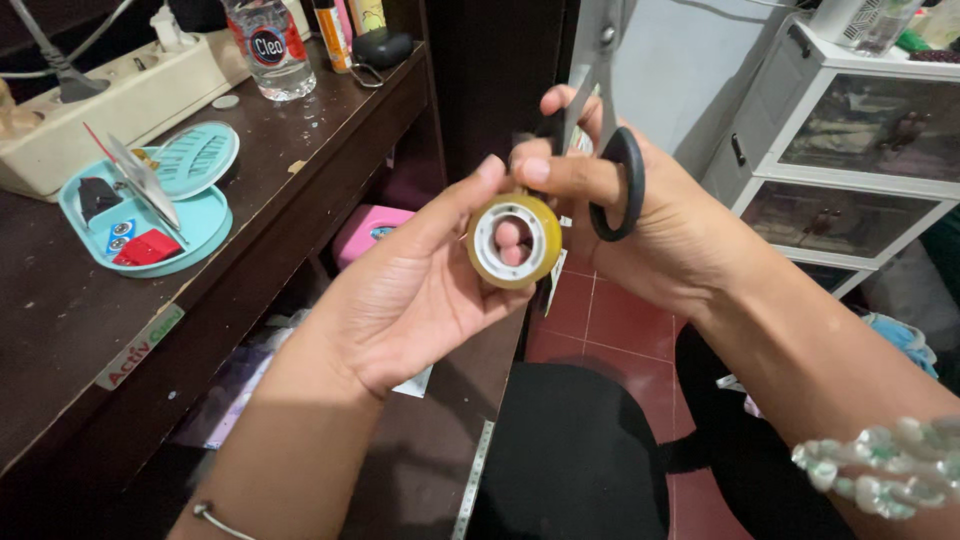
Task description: The person organizes various craft supplies on a desk, including spools of thread, tape, and small metal rings. They place items into a clear plastic container and a small blue case, cut a piece of tape with scissors, and handle a small bag of metal rings.
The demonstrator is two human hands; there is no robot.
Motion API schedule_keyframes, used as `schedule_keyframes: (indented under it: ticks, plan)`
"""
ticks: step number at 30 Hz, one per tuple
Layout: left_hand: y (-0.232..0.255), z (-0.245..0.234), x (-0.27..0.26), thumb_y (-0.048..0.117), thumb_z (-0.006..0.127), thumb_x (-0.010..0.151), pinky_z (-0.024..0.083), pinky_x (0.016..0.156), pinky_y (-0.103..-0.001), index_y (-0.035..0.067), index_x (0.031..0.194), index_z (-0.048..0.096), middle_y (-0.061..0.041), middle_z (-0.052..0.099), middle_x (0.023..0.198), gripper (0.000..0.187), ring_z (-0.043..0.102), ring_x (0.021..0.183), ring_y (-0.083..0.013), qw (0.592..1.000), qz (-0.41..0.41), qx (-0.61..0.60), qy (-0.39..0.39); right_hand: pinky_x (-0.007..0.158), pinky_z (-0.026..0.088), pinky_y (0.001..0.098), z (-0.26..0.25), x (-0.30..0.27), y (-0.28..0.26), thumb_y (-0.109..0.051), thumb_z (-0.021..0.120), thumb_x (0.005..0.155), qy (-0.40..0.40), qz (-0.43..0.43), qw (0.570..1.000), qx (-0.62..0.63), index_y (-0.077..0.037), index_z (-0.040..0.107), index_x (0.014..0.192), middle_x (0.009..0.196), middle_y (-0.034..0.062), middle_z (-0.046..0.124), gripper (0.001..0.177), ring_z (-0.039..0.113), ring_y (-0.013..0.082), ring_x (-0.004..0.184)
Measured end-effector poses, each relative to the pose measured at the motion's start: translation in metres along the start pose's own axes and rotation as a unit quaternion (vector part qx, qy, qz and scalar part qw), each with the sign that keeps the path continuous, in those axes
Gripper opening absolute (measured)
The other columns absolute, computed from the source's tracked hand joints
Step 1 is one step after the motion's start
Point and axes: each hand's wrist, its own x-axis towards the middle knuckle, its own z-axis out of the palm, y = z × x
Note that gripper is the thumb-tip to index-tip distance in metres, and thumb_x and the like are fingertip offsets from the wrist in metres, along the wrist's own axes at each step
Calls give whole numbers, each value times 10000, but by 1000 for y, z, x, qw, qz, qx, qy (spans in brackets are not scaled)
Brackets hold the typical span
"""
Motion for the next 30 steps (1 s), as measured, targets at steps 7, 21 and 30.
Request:
schedule_keyframes:
  ticks: [7,21,30]
  plan:
    - [-21,4,14,259,588,850,517,756,-308,89,1035,538,-41,567,971,256,569,885,-128,917,236,252,198,660,501,293,-4,1,-3,-97,685,763,71,-14,996,-51,-133,426,1141,842,-2,611,459,576,103,748]
    - [-31,14,15,237,745,742,502,635,-204,45,852,574,-9,626,777,280,586,727,-66,803,288,474,215,707,492,243,-14,-3,-2,-86,682,796,64,-83,985,-137,-111,435,1161,889,36,606,441,623,111,838]
    - [-25,11,11,237,661,831,415,634,-166,35,834,612,14,605,766,208,520,703,-18,816,243,501,157,679,448,219,-16,-5,-5,-110,699,776,116,-58,977,-168,-129,449,1130,863,-12,608,434,630,85,846]
